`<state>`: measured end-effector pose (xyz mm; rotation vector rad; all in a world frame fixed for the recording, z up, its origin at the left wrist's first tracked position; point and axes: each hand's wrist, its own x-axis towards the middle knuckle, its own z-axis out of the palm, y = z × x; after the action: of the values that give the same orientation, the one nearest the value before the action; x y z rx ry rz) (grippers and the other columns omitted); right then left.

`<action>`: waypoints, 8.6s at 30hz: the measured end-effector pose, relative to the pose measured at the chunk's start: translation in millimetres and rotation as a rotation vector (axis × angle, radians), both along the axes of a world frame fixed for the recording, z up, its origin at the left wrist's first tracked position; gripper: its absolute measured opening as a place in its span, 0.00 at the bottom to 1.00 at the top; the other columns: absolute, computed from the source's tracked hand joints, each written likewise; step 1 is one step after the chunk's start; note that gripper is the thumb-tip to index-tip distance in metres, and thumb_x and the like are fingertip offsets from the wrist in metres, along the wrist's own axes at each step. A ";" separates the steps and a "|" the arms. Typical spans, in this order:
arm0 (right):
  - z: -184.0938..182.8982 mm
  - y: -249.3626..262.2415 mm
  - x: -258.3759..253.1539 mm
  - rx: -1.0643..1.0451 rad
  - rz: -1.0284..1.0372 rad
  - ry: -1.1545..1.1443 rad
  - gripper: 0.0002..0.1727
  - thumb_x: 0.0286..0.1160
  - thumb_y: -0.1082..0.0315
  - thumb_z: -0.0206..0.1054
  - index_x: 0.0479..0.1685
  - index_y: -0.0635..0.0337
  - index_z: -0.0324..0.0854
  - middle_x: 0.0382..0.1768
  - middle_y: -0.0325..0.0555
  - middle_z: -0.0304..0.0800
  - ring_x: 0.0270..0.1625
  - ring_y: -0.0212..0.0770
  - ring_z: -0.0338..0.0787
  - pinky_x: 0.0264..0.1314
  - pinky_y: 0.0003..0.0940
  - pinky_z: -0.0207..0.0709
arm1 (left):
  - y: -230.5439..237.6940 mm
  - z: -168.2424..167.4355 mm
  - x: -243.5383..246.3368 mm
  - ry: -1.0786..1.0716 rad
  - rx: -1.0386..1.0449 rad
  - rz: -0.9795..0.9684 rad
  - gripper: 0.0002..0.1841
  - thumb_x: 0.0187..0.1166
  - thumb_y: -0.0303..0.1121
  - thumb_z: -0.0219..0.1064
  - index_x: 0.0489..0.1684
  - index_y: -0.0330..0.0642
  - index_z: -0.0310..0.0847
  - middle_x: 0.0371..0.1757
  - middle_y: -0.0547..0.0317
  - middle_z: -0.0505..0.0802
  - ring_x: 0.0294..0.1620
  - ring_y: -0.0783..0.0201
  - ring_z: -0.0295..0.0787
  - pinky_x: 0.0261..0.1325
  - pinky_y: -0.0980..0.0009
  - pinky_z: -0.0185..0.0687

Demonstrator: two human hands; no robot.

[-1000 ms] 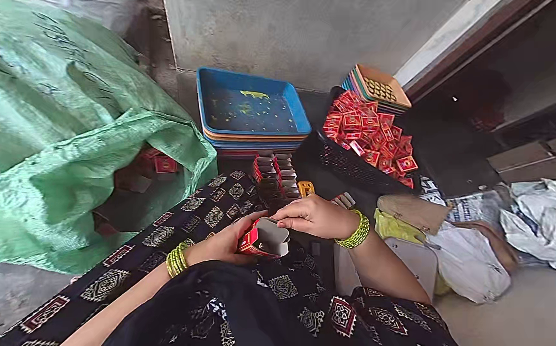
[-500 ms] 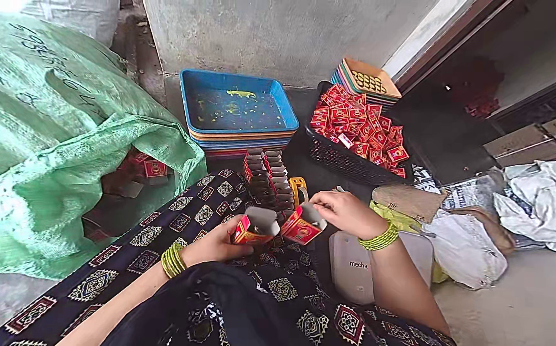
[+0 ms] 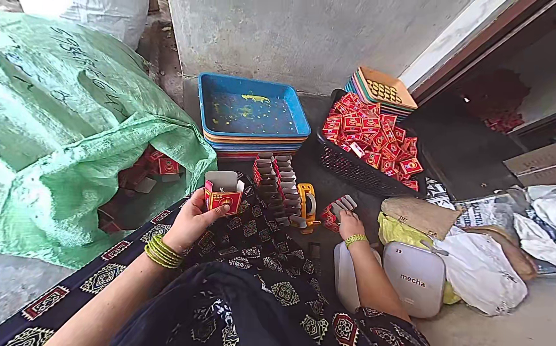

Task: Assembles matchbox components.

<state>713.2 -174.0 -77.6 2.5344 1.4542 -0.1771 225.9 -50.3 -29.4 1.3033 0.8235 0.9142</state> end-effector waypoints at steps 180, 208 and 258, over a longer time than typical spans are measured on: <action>36.1 103.7 -168.5 0.658 0.119 1.066 0.12 0.76 0.63 0.74 0.49 0.62 0.90 0.58 0.51 0.90 0.52 0.41 0.92 0.55 0.38 0.90 | -22.2 -5.2 -20.3 0.089 0.387 0.185 0.15 0.92 0.36 0.49 0.58 0.36 0.77 0.50 0.53 0.89 0.42 0.68 0.90 0.48 0.67 0.90; 93.9 96.1 -332.7 0.570 -0.075 1.719 0.25 0.55 0.80 0.77 0.51 0.62 0.71 0.40 0.48 0.81 0.39 0.40 0.86 0.39 0.36 0.86 | -29.1 -8.7 -18.3 0.163 0.747 0.214 0.38 0.71 0.41 0.79 0.75 0.38 0.58 0.59 0.47 0.87 0.42 0.65 0.93 0.46 0.65 0.94; 72.4 118.4 65.6 0.529 -0.335 0.017 0.44 0.80 0.45 0.67 0.84 0.73 0.64 0.85 0.73 0.64 0.88 0.67 0.64 0.85 0.65 0.62 | -19.5 -28.5 -26.1 0.303 0.375 0.126 0.32 0.77 0.33 0.64 0.81 0.35 0.58 0.72 0.47 0.81 0.47 0.64 0.93 0.44 0.65 0.94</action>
<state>778.8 -55.7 -5.2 3.1972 1.1884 0.1596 199.8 -69.9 -57.8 1.7627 1.0084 1.0181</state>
